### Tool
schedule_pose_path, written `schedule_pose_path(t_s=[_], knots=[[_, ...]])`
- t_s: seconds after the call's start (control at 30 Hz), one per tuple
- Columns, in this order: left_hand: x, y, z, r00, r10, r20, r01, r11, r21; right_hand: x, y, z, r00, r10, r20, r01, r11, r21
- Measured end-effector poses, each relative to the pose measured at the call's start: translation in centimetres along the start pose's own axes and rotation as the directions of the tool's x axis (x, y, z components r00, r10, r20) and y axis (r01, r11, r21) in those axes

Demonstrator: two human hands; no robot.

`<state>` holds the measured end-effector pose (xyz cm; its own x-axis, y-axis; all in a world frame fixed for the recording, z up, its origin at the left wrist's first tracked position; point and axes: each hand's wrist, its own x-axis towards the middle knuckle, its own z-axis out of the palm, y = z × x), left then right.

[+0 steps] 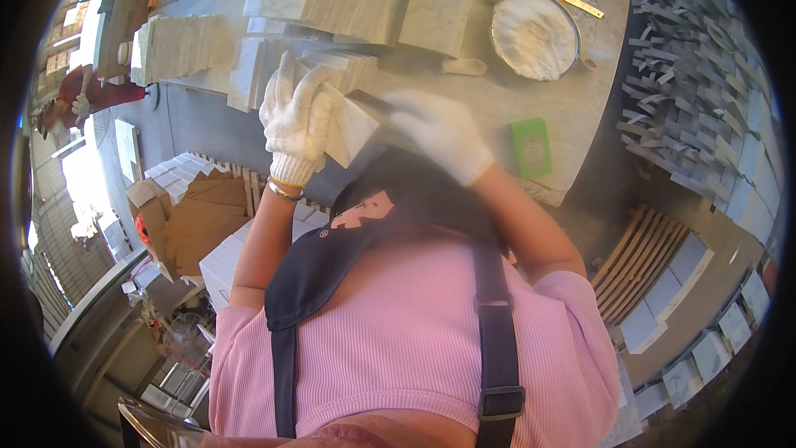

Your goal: The person applies a white paste to the edges of rectangular blocks using a small metal spatula, then smooths and wipes the edges with a green sponge. The person handles multiple blocks one at a time, placing finished pieces aside.

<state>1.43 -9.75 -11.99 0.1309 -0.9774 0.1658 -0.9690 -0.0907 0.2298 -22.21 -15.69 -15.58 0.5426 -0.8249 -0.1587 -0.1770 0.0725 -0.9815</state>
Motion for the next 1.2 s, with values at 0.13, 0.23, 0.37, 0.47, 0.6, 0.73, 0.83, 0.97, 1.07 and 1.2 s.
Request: schedule_pose_path(t_s=[0.13,0.23,0.37,0.47,0.6,0.73,0.83,0.97,1.07,1.2], knots=[[-0.2,-0.2,0.1,1.0,0.01,0.008,-0.01,1.0,0.013,-1.5,-1.6,-0.4,0.978,-0.19,-0.086,0.149,0.925,-0.349],[-0.2,-0.4,0.3,1.0,0.012,0.005,-0.012,1.0,0.023,-1.9,-2.3,-0.1,0.966,-0.25,-0.063,0.191,0.858,-0.478],[-0.1,-0.5,0.5,0.997,0.026,-0.071,-0.025,1.0,0.007,-2.1,-2.6,0.5,0.947,-0.317,-0.054,0.237,0.801,-0.55],[-0.1,-0.6,0.6,0.997,0.023,-0.075,-0.023,1.0,-0.002,-2.2,-2.5,0.7,0.938,-0.344,-0.038,0.257,0.766,-0.589],[-0.2,-0.7,0.8,0.996,0.028,-0.081,-0.027,1.0,0.013,-2.3,-2.1,0.8,0.924,-0.381,-0.024,0.291,0.742,-0.604],[-0.3,-0.8,0.6,1.0,0.022,-0.02,-0.022,0.999,0.034,-2.2,-1.9,0.8,0.918,-0.396,-0.017,0.303,0.728,-0.615],[-0.2,-0.8,0.6,1.0,0.017,-0.014,-0.016,1.0,0.022,-2.1,-2.0,0.7,0.907,-0.42,-0.01,0.327,0.719,-0.614],[-0.2,-0.6,0.3,1.0,0.014,-0.015,-0.013,1.0,0.019,-2.1,-2.0,0.5,0.917,-0.397,0.041,0.338,0.718,-0.609],[-0.1,-0.4,0.2,1.0,0.009,-0.013,-0.009,1.0,0.016,-1.9,-1.5,0.6,0.903,-0.424,0.068,0.374,0.697,-0.612],[0.0,-0.1,0.2,1.0,0.0,-0.012,0.0,1.0,0.003,-1.1,0.3,1.5,0.918,-0.374,0.135,0.374,0.697,-0.611]])
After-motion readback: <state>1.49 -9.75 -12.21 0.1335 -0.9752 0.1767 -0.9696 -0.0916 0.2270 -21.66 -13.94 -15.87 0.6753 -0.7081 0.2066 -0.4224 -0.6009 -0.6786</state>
